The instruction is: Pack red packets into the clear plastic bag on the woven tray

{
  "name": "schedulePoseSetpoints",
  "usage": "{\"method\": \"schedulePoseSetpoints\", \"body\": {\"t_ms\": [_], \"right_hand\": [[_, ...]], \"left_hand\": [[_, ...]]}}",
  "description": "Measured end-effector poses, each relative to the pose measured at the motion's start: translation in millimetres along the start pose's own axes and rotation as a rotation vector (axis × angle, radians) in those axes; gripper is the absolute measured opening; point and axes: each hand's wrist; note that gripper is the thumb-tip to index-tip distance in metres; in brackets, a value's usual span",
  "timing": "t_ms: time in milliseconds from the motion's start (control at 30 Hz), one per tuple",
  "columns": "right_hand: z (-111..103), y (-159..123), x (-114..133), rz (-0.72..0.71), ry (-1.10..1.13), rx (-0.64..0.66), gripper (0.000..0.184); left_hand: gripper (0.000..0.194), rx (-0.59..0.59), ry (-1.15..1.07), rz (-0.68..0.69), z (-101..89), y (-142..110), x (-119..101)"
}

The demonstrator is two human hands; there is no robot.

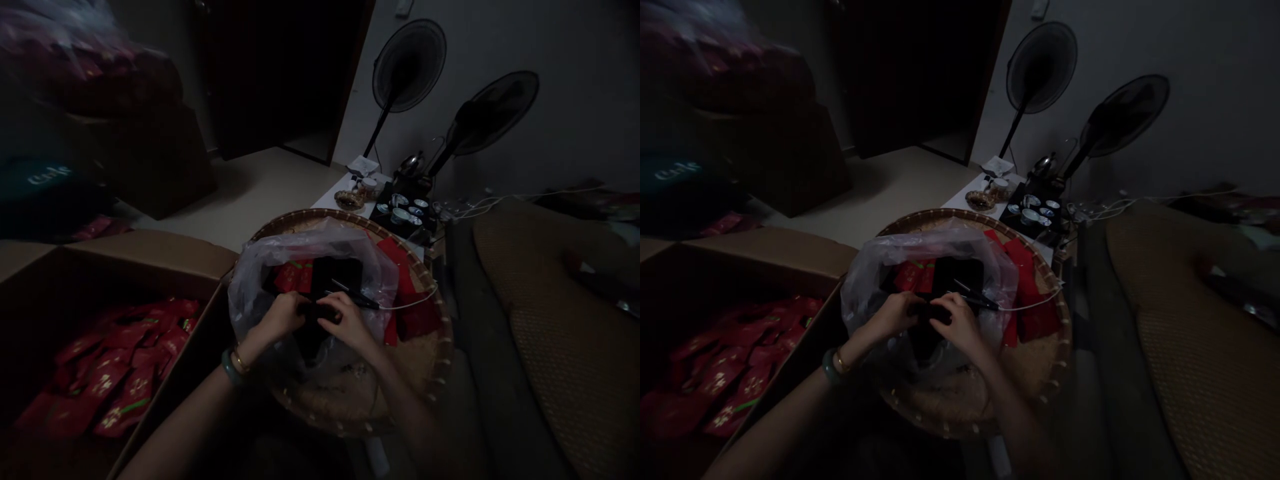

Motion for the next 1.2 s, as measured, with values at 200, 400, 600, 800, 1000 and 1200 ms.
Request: {"method": "schedulePoseSetpoints", "body": {"t_ms": [200, 400, 600, 800, 1000, 1200], "right_hand": [[14, 5, 2, -0.114, -0.076, 0.082, 0.017], [1, 6, -9, 0.044, 0.057, -0.043, 0.009], [7, 1, -7, -0.001, -0.019, -0.005, 0.040], [18, 9, -8, 0.125, 0.101, -0.019, 0.014], [9, 8, -11, 0.229, 0.283, 0.046, 0.023], [10, 10, -12, 0.388, 0.413, 0.092, 0.031]], "left_hand": [[0.033, 0.035, -0.032, 0.001, -4.8, -1, -3], [0.034, 0.017, -0.036, -0.086, -11.1, -3, -5], [0.025, -0.022, -0.194, -0.036, -14.8, -4, -9], [0.050, -0.110, -0.561, -0.005, -5.2, -6, 5], [0.029, -0.032, -0.842, -0.138, 15.9, 1, 17], [0.039, -0.125, -0.981, -0.228, 30.9, 3, 19]]}}
Point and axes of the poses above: each hand's wrist, its own y-axis towards the middle knuckle, its own z-axis out of the palm, x = y × z, and after that the axes turned 10 degrees about z, right-handed
